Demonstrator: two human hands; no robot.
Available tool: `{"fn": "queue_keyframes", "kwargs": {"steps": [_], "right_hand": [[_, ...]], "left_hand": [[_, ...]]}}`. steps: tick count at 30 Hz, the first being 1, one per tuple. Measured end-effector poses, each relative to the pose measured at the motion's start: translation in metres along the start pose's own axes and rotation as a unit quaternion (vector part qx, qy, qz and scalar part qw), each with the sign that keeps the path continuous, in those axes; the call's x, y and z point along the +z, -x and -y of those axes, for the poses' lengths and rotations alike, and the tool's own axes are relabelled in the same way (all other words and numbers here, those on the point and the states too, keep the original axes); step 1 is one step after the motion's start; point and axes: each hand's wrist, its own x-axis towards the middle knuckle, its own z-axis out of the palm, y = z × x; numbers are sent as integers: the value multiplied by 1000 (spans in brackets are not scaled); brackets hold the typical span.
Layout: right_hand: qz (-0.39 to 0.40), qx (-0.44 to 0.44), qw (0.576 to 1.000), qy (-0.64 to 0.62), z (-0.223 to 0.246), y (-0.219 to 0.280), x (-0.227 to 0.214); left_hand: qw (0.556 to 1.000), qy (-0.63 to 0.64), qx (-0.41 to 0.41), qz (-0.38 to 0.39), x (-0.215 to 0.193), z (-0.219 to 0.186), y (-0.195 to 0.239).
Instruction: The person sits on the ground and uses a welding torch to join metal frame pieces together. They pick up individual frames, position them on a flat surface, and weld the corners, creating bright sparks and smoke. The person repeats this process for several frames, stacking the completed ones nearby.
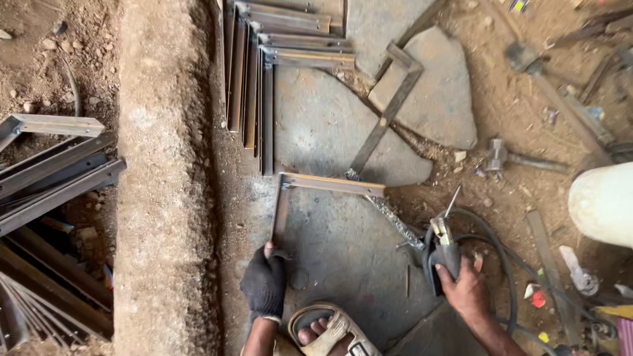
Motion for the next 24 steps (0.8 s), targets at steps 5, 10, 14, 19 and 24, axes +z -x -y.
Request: {"fn": "queue_keyframes", "kwargs": {"steps": [5,10,14,19,24], "right_hand": [[59,36,997,24,-5,-3,1],[46,-5,999,-18,2,-1,-14],[22,-62,996,-62,19,13,-41],[121,-72,984,-111,65,33,-64],[93,-191,963,-168,104,50,-72]], "left_hand": [[996,-59,-51,-33,6,37,0],[996,13,-73,-51,-5,40,10],[996,0,-60,-59,-14,35,14],[997,36,-67,-18,-13,32,15],[992,55,10,-114,-8,30,26]]}}
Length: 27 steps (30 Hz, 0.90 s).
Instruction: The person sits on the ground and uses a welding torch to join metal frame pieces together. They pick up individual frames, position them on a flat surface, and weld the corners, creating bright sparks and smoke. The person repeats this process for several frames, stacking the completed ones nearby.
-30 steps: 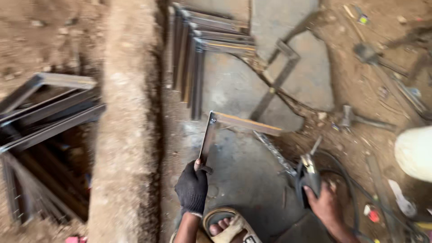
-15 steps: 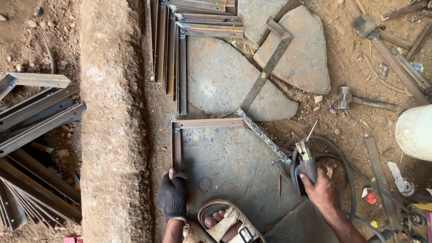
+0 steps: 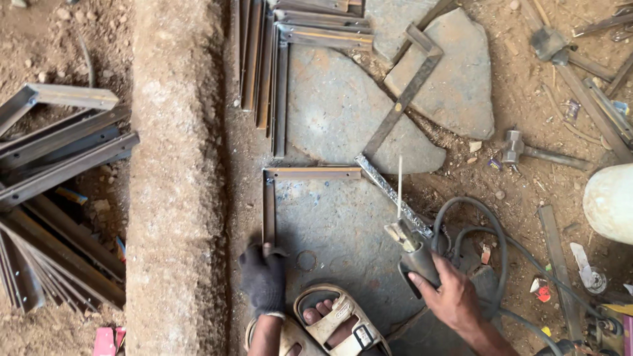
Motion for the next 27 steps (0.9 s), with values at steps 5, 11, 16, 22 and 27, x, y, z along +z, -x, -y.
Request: {"fn": "queue_keyframes", "kwargs": {"steps": [5,11,16,22,27], "right_hand": [[9,-82,995,-60,20,4,-8],[123,-70,977,-160,51,-2,-12],[180,-116,960,-179,84,4,9],[172,-128,961,-175,99,-1,13],[184,-101,955,-210,100,-12,15]], "left_hand": [[991,-130,27,5,-15,2,5],[941,-227,-12,252,-41,14,-3],[944,-223,81,228,-27,24,-2],[961,-152,136,186,-29,34,-4],[959,-145,140,200,-37,31,-6]]}}
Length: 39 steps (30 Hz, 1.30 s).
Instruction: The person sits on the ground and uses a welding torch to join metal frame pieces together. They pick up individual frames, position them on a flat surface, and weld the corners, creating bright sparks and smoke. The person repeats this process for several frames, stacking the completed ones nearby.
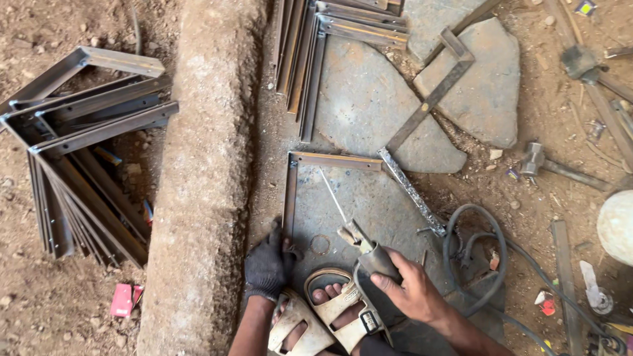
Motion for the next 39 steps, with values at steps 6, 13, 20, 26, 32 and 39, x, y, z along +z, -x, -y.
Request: {"fn": "queue_keyframes", "kwargs": {"steps": [6,13,20,26,32,39], "right_hand": [[7,17,999,-51,-5,-17,14],[8,22,997,-71,-8,-38,25],[-18,-32,998,-58,-17,-59,38],[-14,15,994,-105,-33,-66,51],[-17,-4,991,-134,-51,-64,50],[8,52,991,-126,-58,-65,52]], "left_hand": [[1000,8,-3,11,-6,-3,-2],[999,15,-10,41,-8,0,-3],[999,9,-5,37,-6,3,-3],[1000,22,2,14,-4,4,-4],[1000,-10,-3,26,9,14,-9],[999,-16,5,47,22,25,-10]]}}
